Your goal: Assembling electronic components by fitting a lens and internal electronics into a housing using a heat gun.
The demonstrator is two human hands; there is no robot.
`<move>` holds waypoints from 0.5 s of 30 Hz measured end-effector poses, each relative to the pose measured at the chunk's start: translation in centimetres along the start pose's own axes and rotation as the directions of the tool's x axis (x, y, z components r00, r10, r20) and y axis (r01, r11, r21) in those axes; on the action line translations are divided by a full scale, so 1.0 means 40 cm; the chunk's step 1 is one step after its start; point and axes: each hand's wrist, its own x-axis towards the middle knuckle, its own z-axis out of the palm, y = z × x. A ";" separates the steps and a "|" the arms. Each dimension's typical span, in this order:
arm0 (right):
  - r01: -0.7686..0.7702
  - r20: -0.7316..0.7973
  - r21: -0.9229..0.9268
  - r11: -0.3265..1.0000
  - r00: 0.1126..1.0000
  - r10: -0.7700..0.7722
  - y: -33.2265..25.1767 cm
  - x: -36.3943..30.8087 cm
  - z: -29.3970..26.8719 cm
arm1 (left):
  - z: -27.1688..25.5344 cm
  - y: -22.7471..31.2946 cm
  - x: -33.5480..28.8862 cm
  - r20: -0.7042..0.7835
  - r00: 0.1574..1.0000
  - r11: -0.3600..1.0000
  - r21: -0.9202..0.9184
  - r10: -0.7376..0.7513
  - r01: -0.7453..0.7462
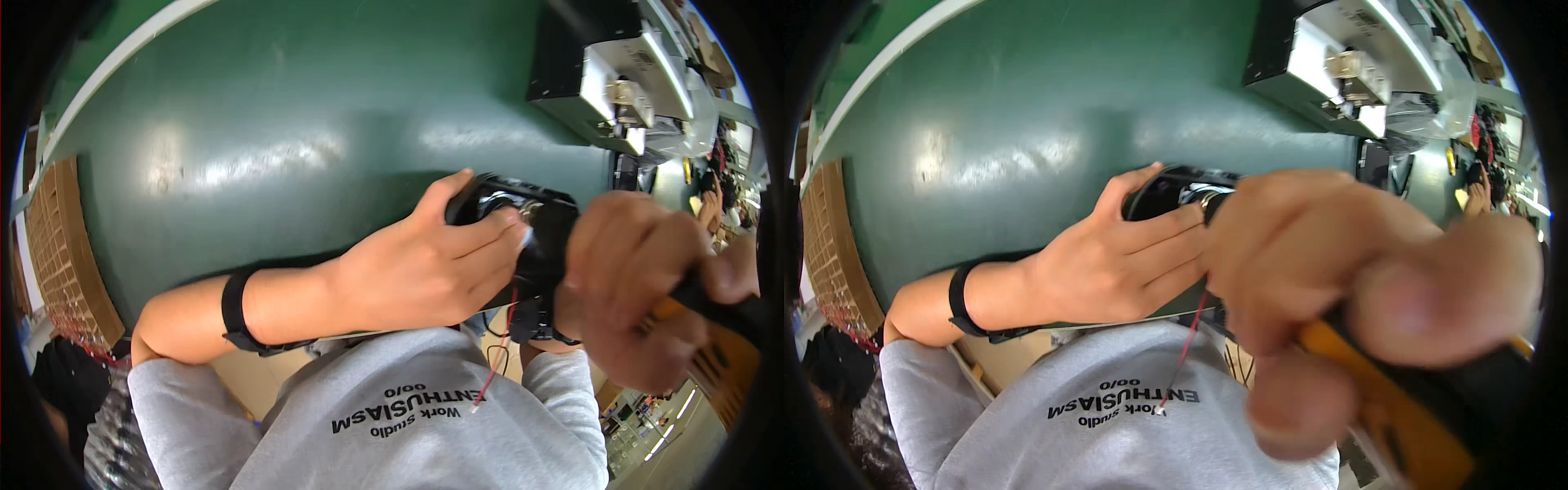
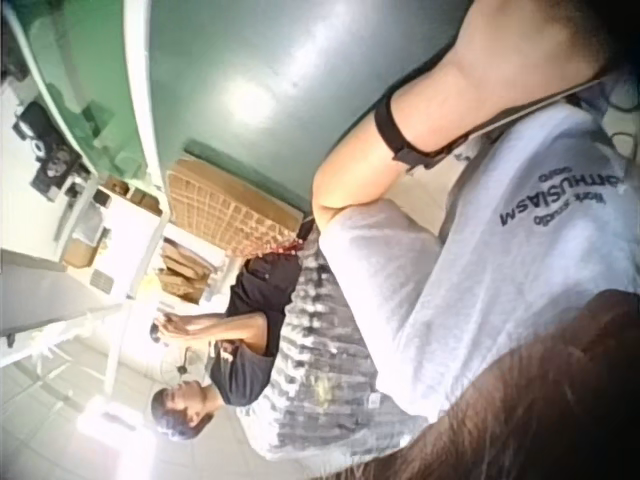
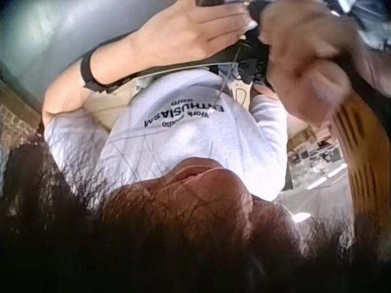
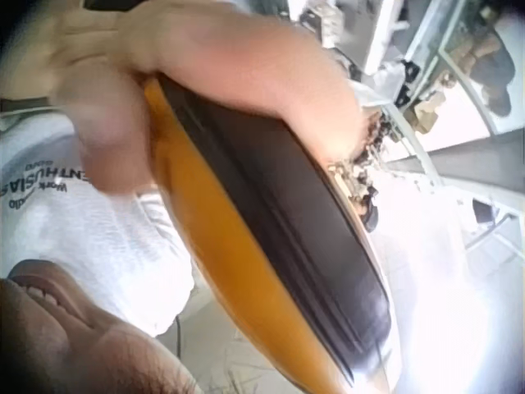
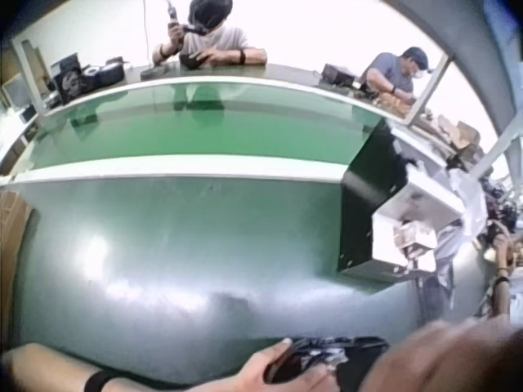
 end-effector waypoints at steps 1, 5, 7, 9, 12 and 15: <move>-0.024 -0.013 -0.043 0.999 1.000 0.023 -0.015 0.007 -0.002 | -0.010 -0.005 0.012 0.050 0.998 0.999 -0.017 0.040 -0.040; -0.043 -0.075 -0.103 0.994 0.997 0.035 0.017 0.007 0.029 | -0.027 -0.012 -0.006 0.102 0.995 0.993 -0.116 -0.004 0.016; -0.059 -0.127 -0.133 0.989 0.991 0.042 0.042 0.009 0.043 | -0.032 -0.017 -0.010 0.108 0.994 0.994 -0.109 -0.004 0.016; -0.060 -0.176 -0.162 0.985 0.984 0.031 0.038 0.003 0.036 | -0.031 -0.011 0.002 0.121 0.992 0.993 -0.112 -0.017 0.031; -0.110 -0.284 -0.085 0.990 0.955 0.082 0.016 0.001 0.057 | -0.032 -0.002 0.013 0.149 0.989 0.985 -0.174 0.024 0.002; -0.011 -0.341 -0.085 0.996 0.940 -0.019 0.033 0.010 0.066 | -0.043 -0.006 0.019 0.189 0.982 0.985 -0.168 -0.006 0.038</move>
